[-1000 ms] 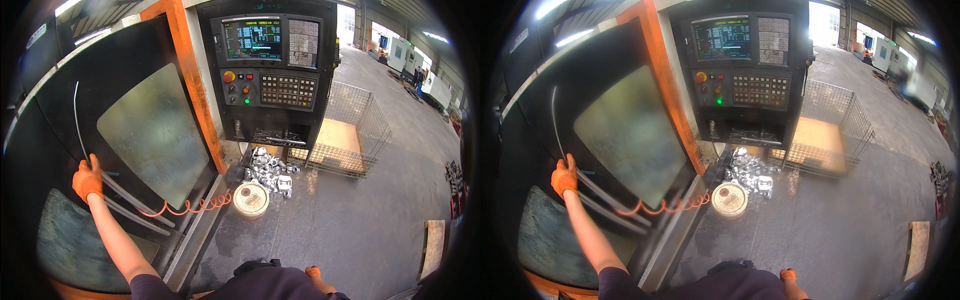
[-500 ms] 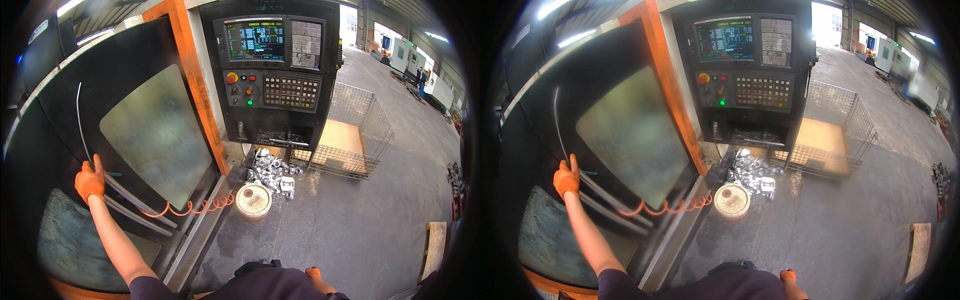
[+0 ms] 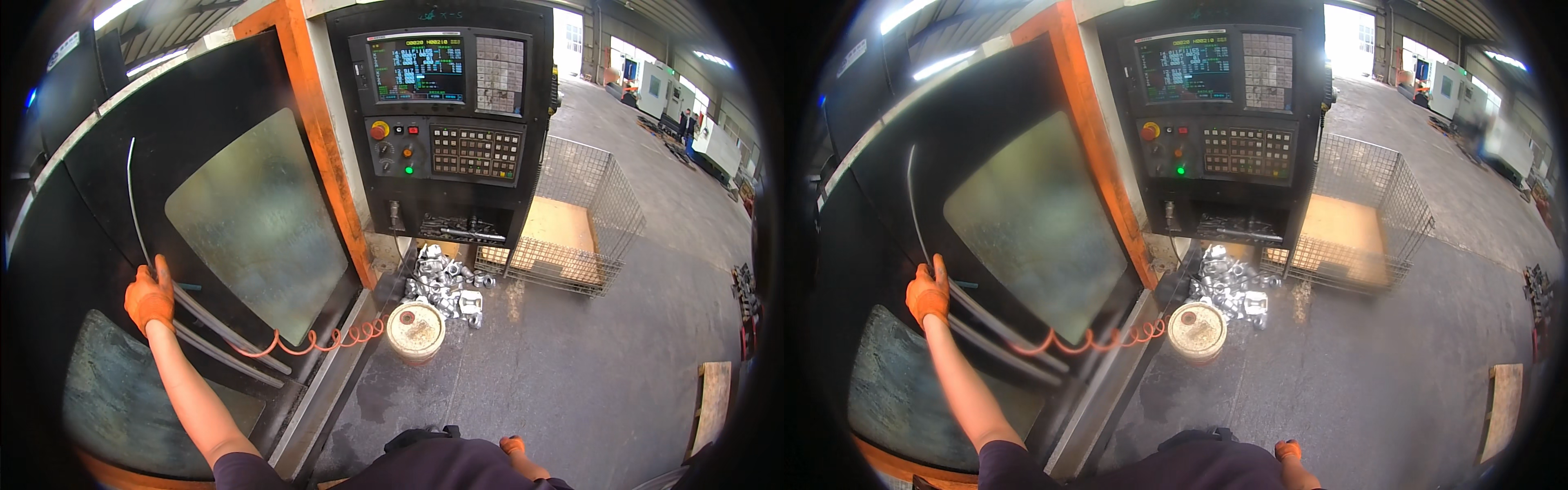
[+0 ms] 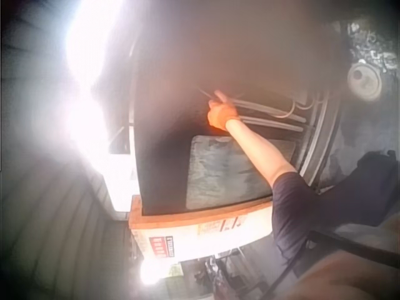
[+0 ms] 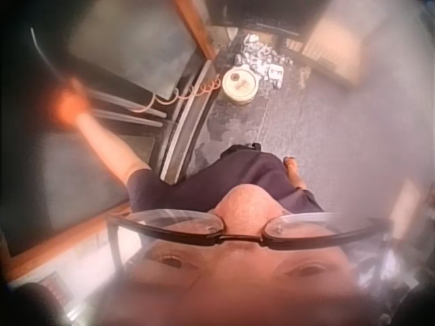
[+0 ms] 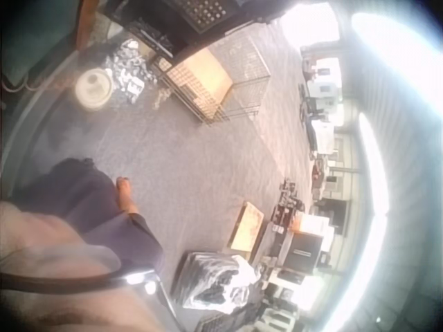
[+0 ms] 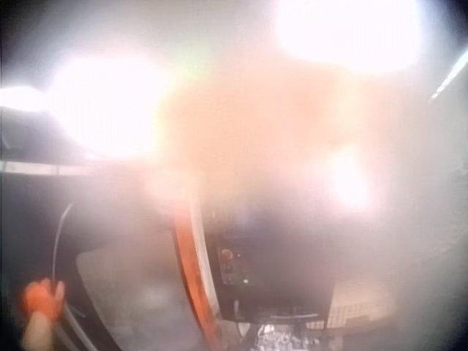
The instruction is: The person secures a metal part in a vise using a wrench, then closes the machine door and operates the CNC control panel. The person later opens the door and removes the part from the vise.
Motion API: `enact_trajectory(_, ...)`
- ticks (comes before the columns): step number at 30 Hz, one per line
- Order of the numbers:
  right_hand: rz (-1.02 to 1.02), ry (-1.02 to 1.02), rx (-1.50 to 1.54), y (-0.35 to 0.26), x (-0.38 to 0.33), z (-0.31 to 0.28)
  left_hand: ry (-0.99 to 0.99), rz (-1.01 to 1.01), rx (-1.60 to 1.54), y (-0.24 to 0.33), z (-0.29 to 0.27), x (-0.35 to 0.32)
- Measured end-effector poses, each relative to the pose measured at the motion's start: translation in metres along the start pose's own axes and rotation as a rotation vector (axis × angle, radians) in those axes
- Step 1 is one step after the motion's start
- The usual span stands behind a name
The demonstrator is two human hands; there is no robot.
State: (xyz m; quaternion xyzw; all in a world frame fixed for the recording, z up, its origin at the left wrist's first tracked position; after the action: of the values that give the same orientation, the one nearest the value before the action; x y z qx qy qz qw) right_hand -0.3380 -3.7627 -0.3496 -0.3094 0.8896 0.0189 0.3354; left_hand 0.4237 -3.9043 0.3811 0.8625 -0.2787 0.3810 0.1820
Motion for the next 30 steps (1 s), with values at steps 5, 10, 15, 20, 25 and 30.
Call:
enact_trajectory(5,0.008,-0.015,0.021,0.007,0.0,0.002,-0.007,0.006,0.003,0.001,0.001,0.001)
enact_trajectory(10,0.004,0.002,0.001,0.011,0.006,0.007,-0.089,-0.022,0.026,0.0,0.005,0.002)
enact_trajectory(15,0.012,-0.016,-0.001,0.015,0.009,0.012,0.008,-0.003,0.019,0.0,0.0,0.0)
enact_trajectory(20,0.026,-0.002,-0.016,0.018,0.008,0.011,-0.001,0.0,0.005,0.0,0.002,0.0)
enact_trajectory(25,0.024,-0.002,-0.003,0.021,0.005,0.009,0.005,0.003,0.008,0.001,0.0,0.0)
enact_trajectory(30,0.045,-0.008,0.019,0.015,-0.007,-0.001,0.005,-0.013,0.009,0.002,-0.002,-0.001)
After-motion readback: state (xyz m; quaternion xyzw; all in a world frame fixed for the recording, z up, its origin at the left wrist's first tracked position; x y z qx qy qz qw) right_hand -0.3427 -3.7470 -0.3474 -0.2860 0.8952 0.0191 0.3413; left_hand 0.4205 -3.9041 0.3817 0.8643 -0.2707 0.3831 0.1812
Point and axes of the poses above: each hand's wrist, its own x-axis towards the middle knuckle, its own z-axis out of the palm, y = z × x, the point moved 8 cm from there along x, towards the middle knuckle, and after that the axes turned 5 degrees about y, right-handed, at the moved point
